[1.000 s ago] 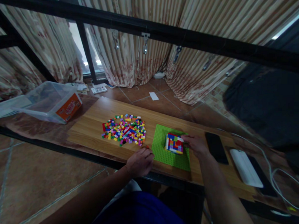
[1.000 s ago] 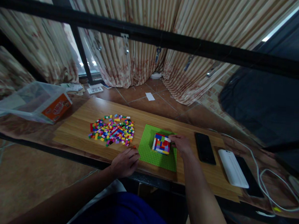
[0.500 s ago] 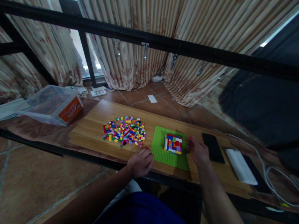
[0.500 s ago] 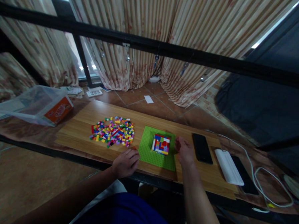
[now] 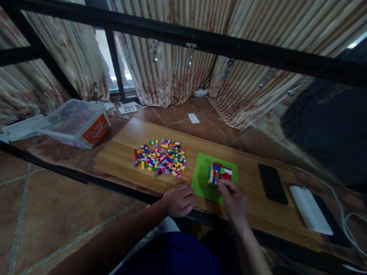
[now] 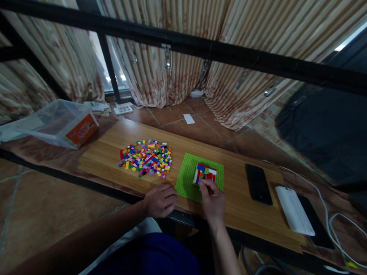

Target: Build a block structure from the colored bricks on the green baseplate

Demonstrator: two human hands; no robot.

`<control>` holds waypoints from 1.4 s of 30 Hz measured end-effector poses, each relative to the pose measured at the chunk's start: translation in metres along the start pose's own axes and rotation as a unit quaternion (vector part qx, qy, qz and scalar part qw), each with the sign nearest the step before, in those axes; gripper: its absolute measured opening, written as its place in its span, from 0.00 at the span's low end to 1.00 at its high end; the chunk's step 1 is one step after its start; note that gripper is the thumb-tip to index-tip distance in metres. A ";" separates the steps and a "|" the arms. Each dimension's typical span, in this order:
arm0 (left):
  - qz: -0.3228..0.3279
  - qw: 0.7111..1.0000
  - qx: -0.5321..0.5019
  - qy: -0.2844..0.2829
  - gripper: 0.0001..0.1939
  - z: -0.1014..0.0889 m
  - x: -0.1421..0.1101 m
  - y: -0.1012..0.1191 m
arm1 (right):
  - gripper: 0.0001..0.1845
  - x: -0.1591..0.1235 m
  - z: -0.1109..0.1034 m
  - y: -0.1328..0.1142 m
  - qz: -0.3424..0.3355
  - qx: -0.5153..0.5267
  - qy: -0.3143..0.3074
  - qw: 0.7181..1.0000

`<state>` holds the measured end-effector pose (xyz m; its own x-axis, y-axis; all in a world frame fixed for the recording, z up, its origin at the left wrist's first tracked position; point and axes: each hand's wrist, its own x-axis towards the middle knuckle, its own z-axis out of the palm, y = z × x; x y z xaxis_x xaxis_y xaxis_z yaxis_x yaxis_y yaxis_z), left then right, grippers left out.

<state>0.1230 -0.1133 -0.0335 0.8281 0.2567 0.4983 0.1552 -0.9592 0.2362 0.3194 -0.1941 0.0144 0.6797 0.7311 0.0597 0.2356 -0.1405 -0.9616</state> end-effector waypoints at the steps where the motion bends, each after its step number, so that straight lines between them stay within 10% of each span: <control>1: 0.004 1.000 0.003 -0.011 0.09 -0.001 0.000 0.000 | 0.16 -0.002 0.006 -0.002 -0.019 -0.024 -0.029 0.999; 11: -0.020 0.999 0.012 -0.035 0.10 0.003 0.000 0.001 | 0.10 0.009 0.063 -0.014 -0.103 -0.227 -0.254 0.935; 21: -0.028 0.996 0.034 -0.076 0.10 0.005 0.003 0.002 | 0.06 0.030 0.083 -0.009 -0.116 -0.333 -0.272 0.895; 31: -0.035 0.996 0.035 -0.079 0.09 0.010 0.001 0.002 | 0.10 0.035 0.107 -0.008 -0.111 -0.207 -0.228 0.945; 42: -0.037 0.996 0.044 -0.071 0.10 0.016 -0.002 0.002 | 0.12 0.027 0.113 -0.025 -0.132 -0.338 -0.309 0.879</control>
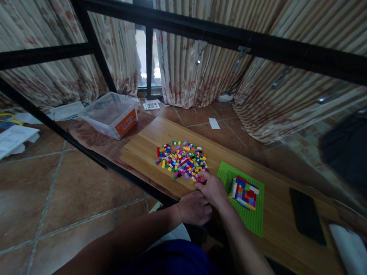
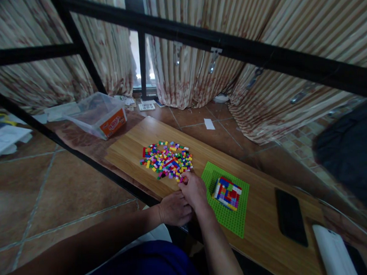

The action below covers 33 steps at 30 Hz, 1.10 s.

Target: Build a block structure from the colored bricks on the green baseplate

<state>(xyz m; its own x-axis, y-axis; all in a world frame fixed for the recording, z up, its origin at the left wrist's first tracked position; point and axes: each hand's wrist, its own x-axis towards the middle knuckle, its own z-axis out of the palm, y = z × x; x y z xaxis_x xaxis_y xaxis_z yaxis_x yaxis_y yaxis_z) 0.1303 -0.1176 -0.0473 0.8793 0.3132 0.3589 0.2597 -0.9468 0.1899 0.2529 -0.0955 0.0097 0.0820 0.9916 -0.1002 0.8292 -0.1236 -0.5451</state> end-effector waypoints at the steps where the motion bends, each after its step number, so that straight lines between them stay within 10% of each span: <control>1: -0.001 1.000 0.002 -0.006 0.10 0.000 0.000 0.000 | 0.11 0.001 0.000 -0.001 -0.003 -0.007 0.002 1.000; 13: -0.008 1.000 0.021 0.008 0.09 0.010 -0.006 -0.003 | 0.05 -0.005 0.001 -0.012 -0.013 0.011 0.057 0.998; 20: -0.003 0.997 -0.003 0.075 0.13 0.012 -0.007 -0.005 | 0.07 -0.037 -0.003 -0.011 0.023 0.270 0.119 0.955; 26: 0.000 0.997 0.000 0.073 0.06 -0.009 0.000 -0.003 | 0.13 -0.087 -0.019 0.034 0.092 0.458 0.210 0.859; 33: 0.010 0.995 -0.002 0.098 0.02 -0.012 0.002 -0.004 | 0.24 -0.115 -0.056 0.103 0.176 0.367 0.346 0.846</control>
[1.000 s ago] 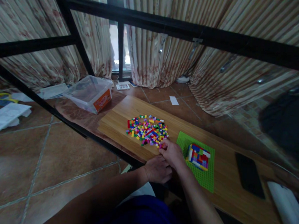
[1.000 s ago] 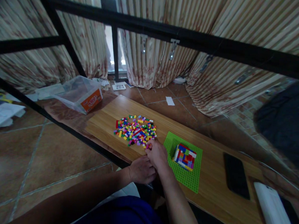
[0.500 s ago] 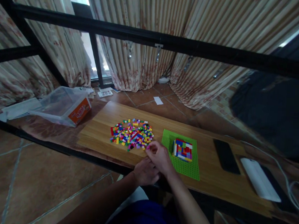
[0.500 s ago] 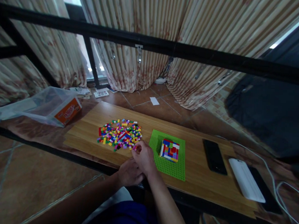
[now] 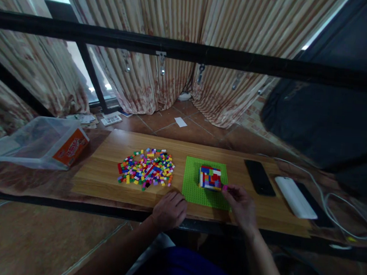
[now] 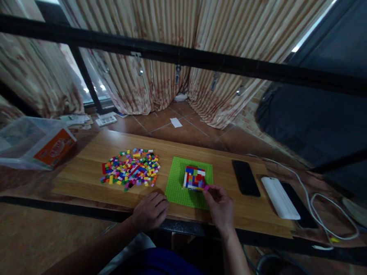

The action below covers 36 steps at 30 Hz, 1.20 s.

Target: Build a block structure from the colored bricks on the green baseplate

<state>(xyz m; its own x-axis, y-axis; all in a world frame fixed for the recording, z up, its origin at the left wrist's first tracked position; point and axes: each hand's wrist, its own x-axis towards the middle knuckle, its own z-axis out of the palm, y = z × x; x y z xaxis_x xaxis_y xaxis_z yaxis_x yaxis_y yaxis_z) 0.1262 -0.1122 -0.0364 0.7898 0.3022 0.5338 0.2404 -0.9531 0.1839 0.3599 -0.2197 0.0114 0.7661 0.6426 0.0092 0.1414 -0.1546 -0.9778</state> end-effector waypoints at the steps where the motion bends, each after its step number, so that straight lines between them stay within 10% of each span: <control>1: 0.001 1.000 0.000 0.002 0.02 0.001 0.000 0.000 | 0.24 0.006 -0.004 0.000 -0.007 -0.015 -0.001 1.000; 20: -0.002 1.000 0.008 -0.005 0.04 0.000 0.002 0.000 | 0.14 0.015 0.026 -0.009 -0.162 -0.232 -0.017 0.959; 36: -0.016 0.999 -0.007 -0.050 0.03 -0.004 0.002 0.002 | 0.08 0.058 0.031 -0.009 -0.278 -0.338 -0.160 0.885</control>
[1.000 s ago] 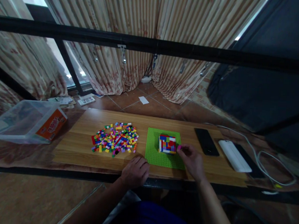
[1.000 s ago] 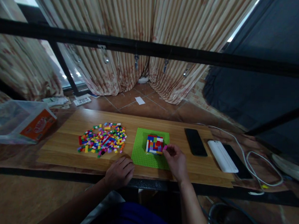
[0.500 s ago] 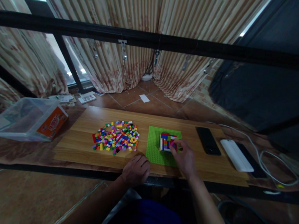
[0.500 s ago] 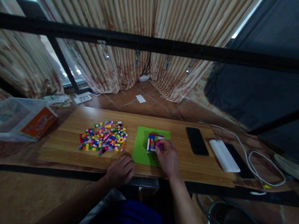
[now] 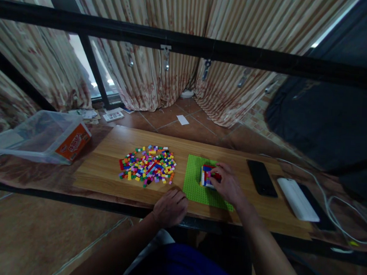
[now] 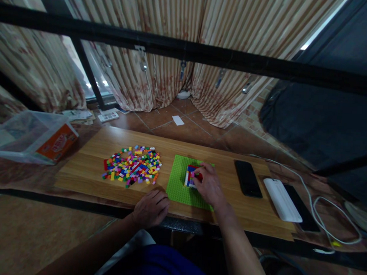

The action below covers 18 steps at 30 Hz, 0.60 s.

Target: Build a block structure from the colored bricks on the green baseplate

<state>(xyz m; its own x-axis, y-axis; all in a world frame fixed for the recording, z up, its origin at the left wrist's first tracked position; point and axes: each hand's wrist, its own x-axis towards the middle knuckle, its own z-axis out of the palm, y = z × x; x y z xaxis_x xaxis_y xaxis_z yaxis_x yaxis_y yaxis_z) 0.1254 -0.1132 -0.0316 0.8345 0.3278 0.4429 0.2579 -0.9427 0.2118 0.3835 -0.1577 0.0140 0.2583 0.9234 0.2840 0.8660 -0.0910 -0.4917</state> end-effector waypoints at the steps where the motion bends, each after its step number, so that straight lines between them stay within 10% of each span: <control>1: 0.000 1.000 -0.001 0.002 0.03 0.000 0.000 0.000 | 0.08 0.001 -0.001 0.001 -0.001 -0.002 -0.006 1.000; 18: 0.002 1.000 0.002 -0.001 0.04 0.003 -0.001 0.000 | 0.18 -0.019 0.020 -0.028 0.093 -0.097 0.160 0.978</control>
<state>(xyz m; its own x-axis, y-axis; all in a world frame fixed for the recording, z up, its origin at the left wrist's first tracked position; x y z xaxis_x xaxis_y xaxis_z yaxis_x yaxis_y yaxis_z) 0.1260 -0.1136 -0.0350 0.8359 0.3244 0.4428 0.2570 -0.9441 0.2064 0.3452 -0.1656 0.0057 0.5123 0.7237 0.4624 0.8485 -0.3433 -0.4027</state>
